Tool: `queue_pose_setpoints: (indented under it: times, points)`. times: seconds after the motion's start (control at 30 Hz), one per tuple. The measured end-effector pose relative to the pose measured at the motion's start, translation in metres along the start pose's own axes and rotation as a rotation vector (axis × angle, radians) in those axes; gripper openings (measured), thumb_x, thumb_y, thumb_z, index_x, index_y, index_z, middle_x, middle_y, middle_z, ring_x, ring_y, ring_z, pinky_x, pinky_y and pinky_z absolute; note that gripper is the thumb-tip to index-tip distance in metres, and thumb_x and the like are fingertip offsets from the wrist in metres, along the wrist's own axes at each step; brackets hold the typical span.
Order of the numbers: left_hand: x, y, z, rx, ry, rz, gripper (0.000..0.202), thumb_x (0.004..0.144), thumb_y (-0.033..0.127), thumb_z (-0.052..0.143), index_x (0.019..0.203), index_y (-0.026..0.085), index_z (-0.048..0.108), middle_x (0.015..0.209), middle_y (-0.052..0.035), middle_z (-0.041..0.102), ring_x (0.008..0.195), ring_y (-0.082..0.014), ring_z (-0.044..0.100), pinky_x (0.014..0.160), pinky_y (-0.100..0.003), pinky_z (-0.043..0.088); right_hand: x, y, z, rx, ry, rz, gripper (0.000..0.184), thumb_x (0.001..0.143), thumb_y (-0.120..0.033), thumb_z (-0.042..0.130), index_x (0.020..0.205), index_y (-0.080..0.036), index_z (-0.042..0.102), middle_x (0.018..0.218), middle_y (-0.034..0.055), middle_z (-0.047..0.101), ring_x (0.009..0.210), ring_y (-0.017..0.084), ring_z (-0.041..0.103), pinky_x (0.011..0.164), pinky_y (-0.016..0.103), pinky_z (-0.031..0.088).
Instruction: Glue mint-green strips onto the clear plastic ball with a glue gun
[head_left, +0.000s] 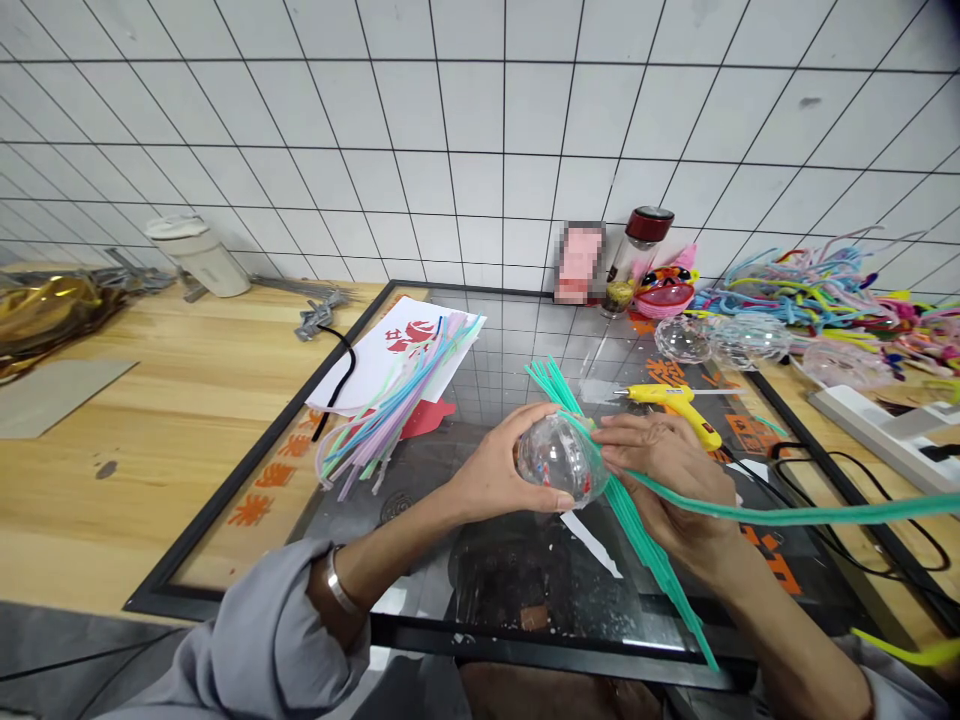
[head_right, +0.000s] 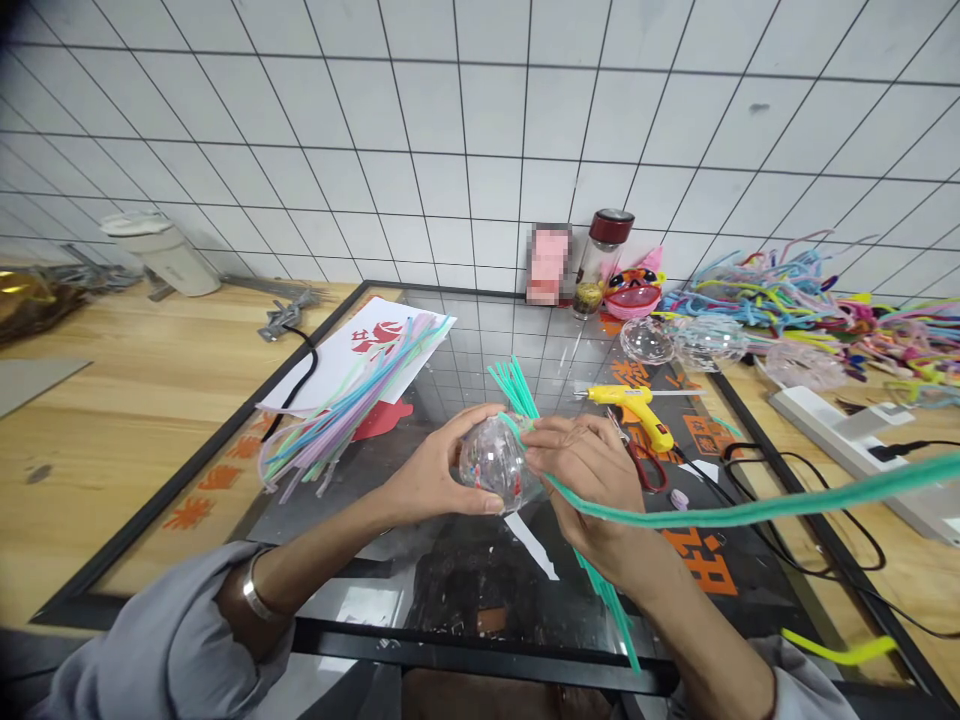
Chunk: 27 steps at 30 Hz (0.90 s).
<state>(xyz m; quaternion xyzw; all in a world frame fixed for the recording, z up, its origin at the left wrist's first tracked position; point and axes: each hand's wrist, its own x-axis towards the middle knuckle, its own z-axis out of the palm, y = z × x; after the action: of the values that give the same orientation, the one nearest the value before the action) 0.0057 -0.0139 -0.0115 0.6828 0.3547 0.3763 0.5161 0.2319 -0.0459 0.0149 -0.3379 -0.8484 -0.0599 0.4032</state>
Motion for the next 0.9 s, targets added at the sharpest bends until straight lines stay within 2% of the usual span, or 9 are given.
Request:
queue_pose_setpoints:
  times: [0.3,0.43,0.9]
  points:
    - [0.000,0.000,0.001,-0.026,-0.006,-0.009,0.094,0.054,0.031,0.091,0.139,0.021,0.052,0.145,-0.0133,0.050,0.133,-0.0354,0.051,0.115,-0.050,0.039,0.001,-0.005,-0.001,-0.022,-0.036,-0.028,0.031,0.087,-0.003,0.057,0.107,-0.026,0.063,0.107,0.0041,0.078,0.106,0.022,0.072,0.094,0.044,0.049]
    - [0.000,0.000,0.001,-0.035,-0.011,-0.014,0.095,0.054,0.030,0.091,0.139,0.019,0.051,0.146,-0.0148,0.050,0.134,-0.0362,0.051,0.115,-0.051,0.038,0.002,-0.006,-0.001,-0.041,-0.032,-0.068,0.030,0.087,-0.003,0.058,0.107,-0.025,0.061,0.107,0.0040,0.078,0.106,0.021,0.071,0.094,0.042,0.047]
    - [0.000,-0.006,0.001,-0.025,-0.013,-0.004,0.097,0.053,0.032,0.092,0.140,0.020,0.051,0.149,-0.0146,0.047,0.136,-0.0364,0.049,0.117,-0.051,0.037,0.004,-0.014,-0.001,0.008,-0.051,-0.065,0.023,0.091,-0.004,0.056,0.103,-0.023,0.062,0.100,0.0044,0.077,0.109,0.020,0.069,0.094,0.039,0.046]
